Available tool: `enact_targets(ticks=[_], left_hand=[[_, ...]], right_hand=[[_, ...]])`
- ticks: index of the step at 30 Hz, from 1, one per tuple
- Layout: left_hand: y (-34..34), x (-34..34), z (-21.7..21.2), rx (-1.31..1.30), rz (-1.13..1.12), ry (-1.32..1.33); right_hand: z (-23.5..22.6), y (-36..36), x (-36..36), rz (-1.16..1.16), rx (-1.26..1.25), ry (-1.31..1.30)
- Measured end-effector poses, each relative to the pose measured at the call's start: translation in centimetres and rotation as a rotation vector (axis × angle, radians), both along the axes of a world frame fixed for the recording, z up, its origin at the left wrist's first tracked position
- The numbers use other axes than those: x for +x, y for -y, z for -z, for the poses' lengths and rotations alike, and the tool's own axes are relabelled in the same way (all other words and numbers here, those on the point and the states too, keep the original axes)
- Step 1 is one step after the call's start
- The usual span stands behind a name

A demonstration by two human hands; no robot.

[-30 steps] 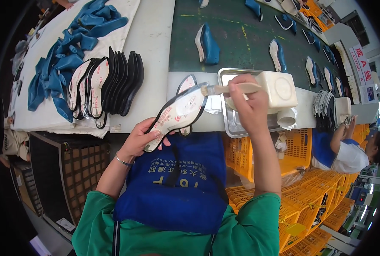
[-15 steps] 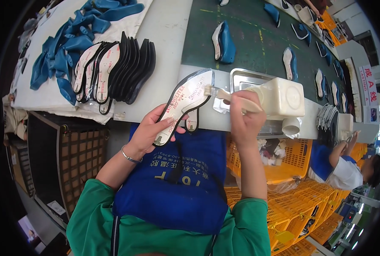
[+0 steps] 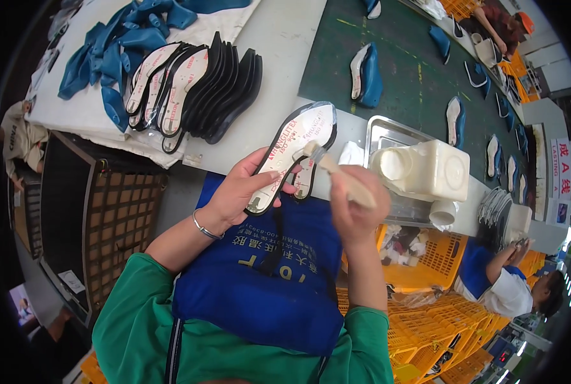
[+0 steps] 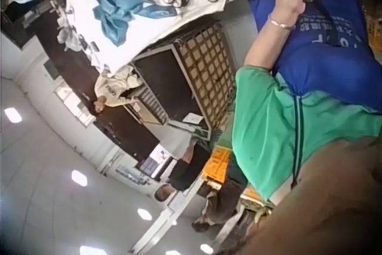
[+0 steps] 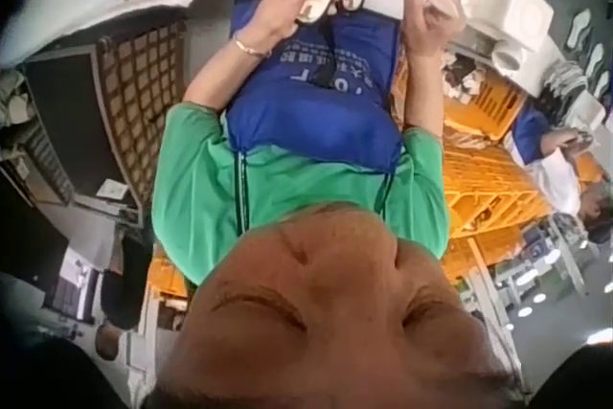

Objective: Applying glue to the surface of shoe insoles using a brush on a factory assembly line.

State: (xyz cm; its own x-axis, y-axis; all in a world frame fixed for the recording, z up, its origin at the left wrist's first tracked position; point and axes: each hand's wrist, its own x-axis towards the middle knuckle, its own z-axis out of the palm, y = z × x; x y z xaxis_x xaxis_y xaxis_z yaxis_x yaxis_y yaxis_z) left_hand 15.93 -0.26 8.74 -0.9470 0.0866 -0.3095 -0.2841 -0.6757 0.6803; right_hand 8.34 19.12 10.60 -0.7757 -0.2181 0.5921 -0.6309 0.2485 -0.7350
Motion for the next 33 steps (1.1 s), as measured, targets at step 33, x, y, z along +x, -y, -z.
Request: enact_targets(ticks=[33], left_hand=[[2.7, 2.3, 0.2, -0.244, -0.158, -0.108]], right_hand=[[-2.6, 7.3, -3.6, -0.18, 0.042, 0.042]])
